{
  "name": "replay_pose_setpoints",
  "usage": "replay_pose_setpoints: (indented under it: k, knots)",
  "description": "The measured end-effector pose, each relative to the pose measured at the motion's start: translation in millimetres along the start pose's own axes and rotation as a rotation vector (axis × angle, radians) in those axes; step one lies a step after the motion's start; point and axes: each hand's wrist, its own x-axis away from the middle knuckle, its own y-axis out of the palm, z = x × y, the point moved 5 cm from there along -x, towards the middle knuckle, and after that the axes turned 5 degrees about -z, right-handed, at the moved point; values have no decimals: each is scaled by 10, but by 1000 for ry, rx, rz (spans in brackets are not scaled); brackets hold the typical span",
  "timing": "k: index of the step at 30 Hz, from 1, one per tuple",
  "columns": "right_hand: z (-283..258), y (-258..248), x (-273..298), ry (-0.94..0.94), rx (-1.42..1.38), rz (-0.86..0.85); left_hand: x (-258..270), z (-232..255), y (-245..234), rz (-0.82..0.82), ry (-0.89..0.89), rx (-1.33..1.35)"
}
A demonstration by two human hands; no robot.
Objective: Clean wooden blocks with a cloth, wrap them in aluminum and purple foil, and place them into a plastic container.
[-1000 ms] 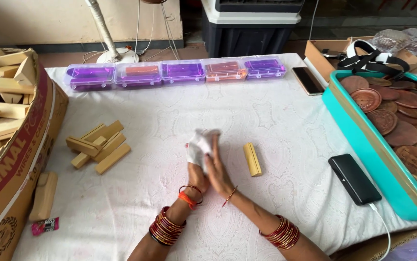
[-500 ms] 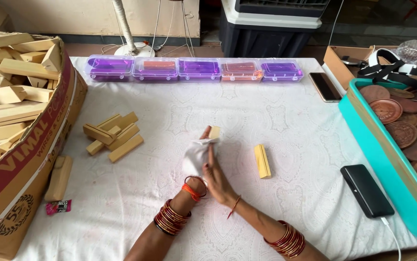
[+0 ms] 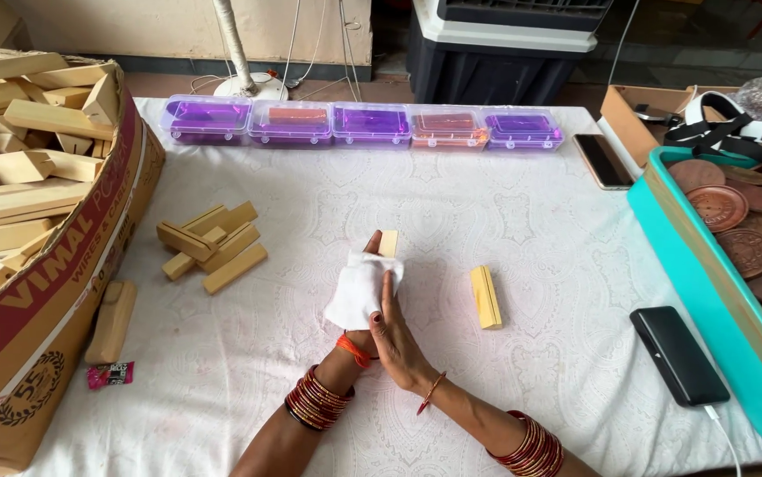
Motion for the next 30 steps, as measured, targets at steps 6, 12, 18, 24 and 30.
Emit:
replay_pose_setpoints:
  k: [6,12,18,24,30]
  knots:
    - [59,-644,-230,46,-278,288,472,-433,-713,557,-206,-922]
    - [-94,-498,-193,-55,-289,267,328,-275,-370,411,-353,-1231]
    - [16,2,-32,-31,0,-72,-100,227,374,373,-281,-1847]
    - [365,-636,-242,-6,-59,316,234,-384,-24,394,-322,-1189]
    - [263,-450,-199,-28,-279,309,25,-276,214,505,-374,-809]
